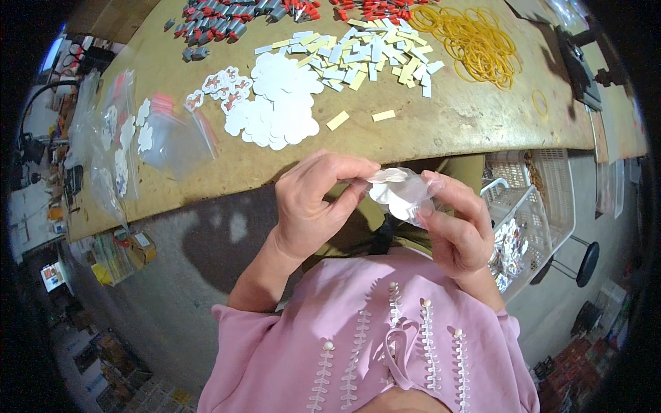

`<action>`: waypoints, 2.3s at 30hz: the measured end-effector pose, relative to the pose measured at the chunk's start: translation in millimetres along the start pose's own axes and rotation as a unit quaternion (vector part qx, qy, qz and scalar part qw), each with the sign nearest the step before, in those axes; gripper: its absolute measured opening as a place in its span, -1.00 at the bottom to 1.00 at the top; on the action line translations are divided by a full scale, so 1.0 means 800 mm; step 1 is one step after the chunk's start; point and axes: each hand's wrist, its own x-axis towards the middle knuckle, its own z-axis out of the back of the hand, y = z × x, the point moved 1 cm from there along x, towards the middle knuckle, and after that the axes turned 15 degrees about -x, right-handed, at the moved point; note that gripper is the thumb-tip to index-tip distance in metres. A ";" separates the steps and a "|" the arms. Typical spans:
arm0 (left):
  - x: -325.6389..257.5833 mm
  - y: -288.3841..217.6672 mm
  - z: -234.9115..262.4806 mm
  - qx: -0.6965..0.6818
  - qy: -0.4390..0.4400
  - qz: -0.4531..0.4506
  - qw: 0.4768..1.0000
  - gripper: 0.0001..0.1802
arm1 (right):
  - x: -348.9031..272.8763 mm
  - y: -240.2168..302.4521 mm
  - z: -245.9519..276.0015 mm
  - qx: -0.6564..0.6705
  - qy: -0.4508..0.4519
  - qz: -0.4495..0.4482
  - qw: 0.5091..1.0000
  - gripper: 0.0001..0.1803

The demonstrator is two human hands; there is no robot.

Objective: The person repeatedly picks small white and colored paper cutouts and rectangular pieces from a table, places them into small clear plastic bags, and sets the filled bags aside. The process continues with multiple bags being filled one at a time.

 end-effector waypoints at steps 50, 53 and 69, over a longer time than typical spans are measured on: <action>0.158 0.014 0.025 0.184 0.140 -0.008 0.973 -0.82 | 0.000 0.006 0.017 -0.038 0.147 -0.101 0.983 -0.69; 0.221 0.089 0.046 0.287 0.127 -0.088 0.946 -0.82 | -0.005 0.007 0.015 -0.042 0.134 -0.102 0.985 -0.69; 0.108 -0.031 -0.062 -0.039 0.290 0.080 0.953 -0.81 | -0.001 -0.028 0.032 -0.057 0.078 -0.150 0.984 -0.71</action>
